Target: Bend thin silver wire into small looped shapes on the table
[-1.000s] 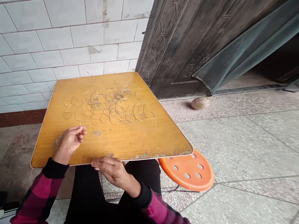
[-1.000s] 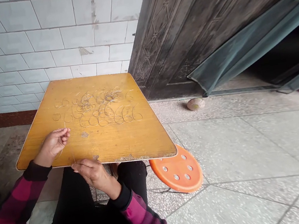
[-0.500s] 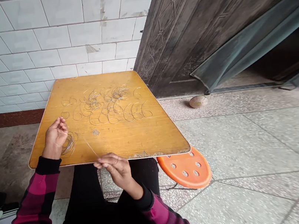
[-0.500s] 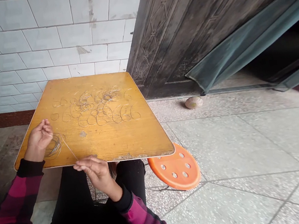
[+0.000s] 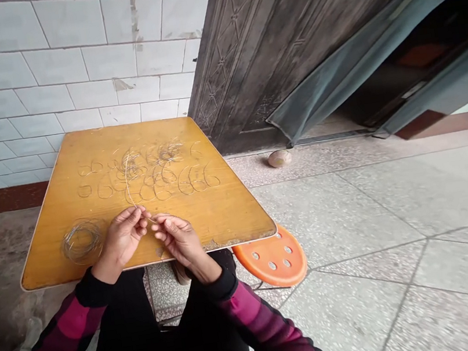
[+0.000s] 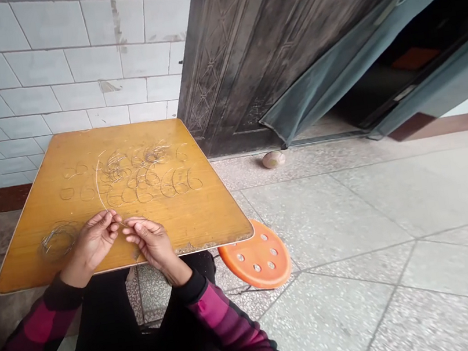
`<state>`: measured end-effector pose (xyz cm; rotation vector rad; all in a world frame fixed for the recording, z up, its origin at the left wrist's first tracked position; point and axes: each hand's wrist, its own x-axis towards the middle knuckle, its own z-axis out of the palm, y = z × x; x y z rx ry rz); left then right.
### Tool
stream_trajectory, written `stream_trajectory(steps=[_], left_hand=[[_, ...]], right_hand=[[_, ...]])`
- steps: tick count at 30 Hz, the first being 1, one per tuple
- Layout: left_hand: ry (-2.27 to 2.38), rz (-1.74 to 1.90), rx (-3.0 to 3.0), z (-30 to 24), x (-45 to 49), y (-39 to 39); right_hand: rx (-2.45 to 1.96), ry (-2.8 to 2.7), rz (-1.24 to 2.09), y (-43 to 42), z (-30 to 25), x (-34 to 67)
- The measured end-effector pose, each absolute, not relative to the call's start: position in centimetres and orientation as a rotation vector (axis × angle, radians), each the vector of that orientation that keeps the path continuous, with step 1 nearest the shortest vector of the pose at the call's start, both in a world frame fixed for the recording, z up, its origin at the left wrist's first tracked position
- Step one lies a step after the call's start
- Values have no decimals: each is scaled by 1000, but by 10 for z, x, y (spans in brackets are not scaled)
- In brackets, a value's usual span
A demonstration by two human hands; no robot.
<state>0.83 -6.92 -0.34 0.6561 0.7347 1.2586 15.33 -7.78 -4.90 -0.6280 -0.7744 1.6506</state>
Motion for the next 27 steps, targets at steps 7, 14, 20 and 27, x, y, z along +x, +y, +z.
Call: stream_trajectory(steps=[7,14,20,27], left_hand=[[705,1210,726,-1,13,-32],[690,1225,783,-4,2,-10],[728,1238,776,-10,-3,-4],[792,1198,824,-11,-2,-4]], right_hand=[[-627,-703,1692,-41,-29,175],[-686,-1095,1767,3,-15,188],[-792,-1474,1551,26,-15,189],[-915,-1972,1024,19,-20,187]])
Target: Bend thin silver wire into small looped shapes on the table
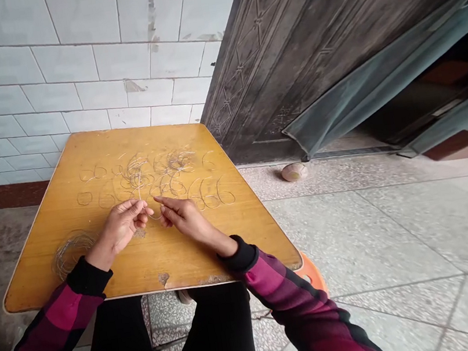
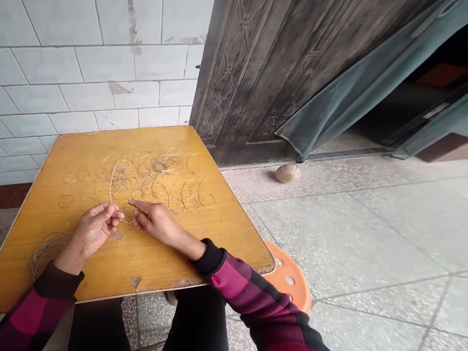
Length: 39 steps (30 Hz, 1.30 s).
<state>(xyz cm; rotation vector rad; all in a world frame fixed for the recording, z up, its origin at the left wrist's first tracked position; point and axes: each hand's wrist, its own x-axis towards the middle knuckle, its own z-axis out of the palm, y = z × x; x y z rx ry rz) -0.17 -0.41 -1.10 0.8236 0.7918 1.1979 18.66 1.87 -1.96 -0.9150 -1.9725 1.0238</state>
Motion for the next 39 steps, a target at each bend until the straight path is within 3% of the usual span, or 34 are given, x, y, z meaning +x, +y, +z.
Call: stream_trajectory(steps=[22,34,39], left_hand=[[840,988,968,-20,3,-4],[749,959,825,-20,0,1],[729,1009,800,-19,0,0]], right_hand=[[-1146,-2494,92,9,-20,185],[-997,-2282,429,11,-19,185],[-958,-2073,750,8,-17,184]])
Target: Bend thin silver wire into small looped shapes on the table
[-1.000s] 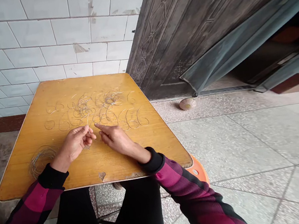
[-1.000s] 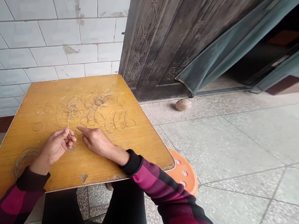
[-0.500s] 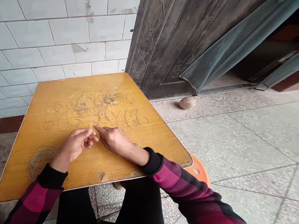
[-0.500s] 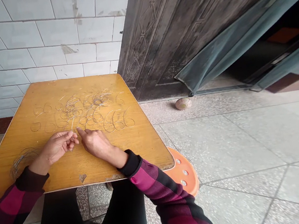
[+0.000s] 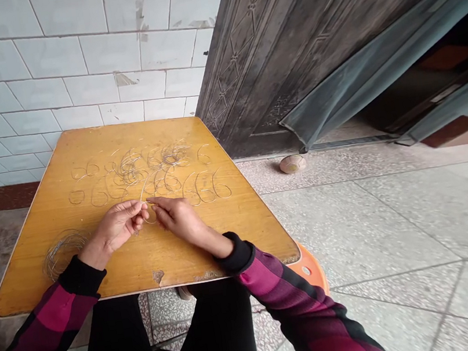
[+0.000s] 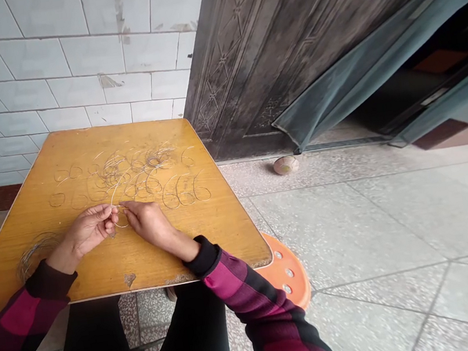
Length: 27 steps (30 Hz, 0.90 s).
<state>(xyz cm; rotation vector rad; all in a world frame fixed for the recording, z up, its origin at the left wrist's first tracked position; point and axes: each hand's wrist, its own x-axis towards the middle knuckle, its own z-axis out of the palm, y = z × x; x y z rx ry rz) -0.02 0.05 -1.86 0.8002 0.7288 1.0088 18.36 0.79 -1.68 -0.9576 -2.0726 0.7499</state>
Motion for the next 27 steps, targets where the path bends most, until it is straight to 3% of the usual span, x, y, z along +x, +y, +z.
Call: stream_trajectory(steps=[7,27], left_hand=[[877,1092,928,-13,-1,-2],[1199,1156,1430,-16,-1,-3]], right_hand=[[-869,-1677,1390,9,-17,183],[-919,-1733,1261,17,-36,180]])
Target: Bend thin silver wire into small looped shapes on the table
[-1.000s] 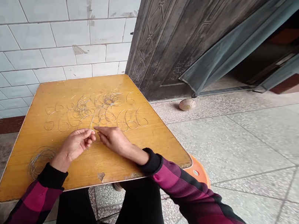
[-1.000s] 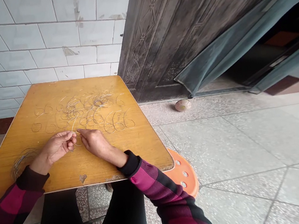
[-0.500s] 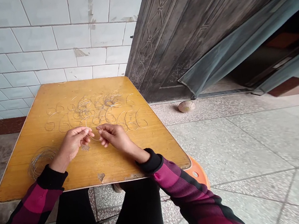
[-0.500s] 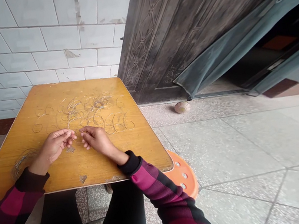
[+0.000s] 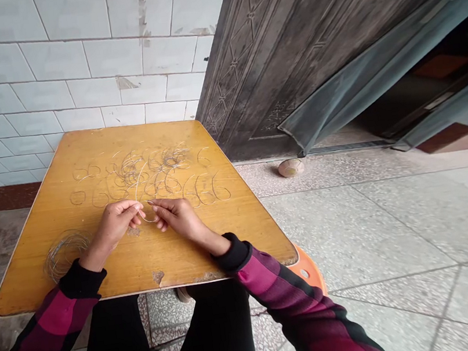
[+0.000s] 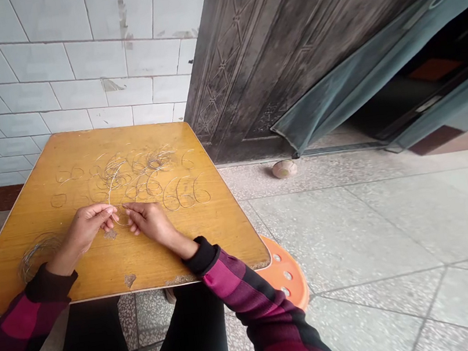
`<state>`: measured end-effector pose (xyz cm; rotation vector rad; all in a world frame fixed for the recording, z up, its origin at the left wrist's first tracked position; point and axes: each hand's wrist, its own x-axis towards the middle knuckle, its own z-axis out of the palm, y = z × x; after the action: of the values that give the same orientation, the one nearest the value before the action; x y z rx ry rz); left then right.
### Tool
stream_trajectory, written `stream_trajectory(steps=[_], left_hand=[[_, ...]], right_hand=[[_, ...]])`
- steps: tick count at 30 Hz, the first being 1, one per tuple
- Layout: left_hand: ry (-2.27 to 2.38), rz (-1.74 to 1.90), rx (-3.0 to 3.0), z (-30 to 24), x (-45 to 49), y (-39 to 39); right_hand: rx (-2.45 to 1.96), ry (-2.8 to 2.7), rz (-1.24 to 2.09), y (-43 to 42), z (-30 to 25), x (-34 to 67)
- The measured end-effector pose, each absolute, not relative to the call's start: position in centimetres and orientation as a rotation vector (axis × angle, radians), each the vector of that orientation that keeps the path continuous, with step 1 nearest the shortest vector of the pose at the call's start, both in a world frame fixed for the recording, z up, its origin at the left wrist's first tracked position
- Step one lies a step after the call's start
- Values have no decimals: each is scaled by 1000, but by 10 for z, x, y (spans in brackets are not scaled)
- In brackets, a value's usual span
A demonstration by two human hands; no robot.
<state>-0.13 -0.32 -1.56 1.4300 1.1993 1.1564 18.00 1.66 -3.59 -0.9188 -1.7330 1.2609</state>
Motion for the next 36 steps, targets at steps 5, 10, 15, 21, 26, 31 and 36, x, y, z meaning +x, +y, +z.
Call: stream_trajectory(steps=[5,10,15,21,26,31,36], left_hand=[[1218,1209,1377,-15,-1,-3],[1274,1265,1470,-20,1,-3],[1398,1205,1626,-25,3,-6],[1412,1231,1621,-21,8,-9],[1418,1228,1609,-24,6,-7],[1401,1170,1594,-30,3,-6],[1314,1156,1391,-25,4,-6]], right_hand=[[-906,-1682,1297,17,-36,180],[-912,-1659,1336,18,-38,179],[-922,-1664,1325,19,-42,177],[-923,-1686,1312,18,-43,177],[-917,-1699,1292,18,-44,177],[-934,-1719,1275,19,-44,177],[-931,-1723,1278,19,-44,177]])
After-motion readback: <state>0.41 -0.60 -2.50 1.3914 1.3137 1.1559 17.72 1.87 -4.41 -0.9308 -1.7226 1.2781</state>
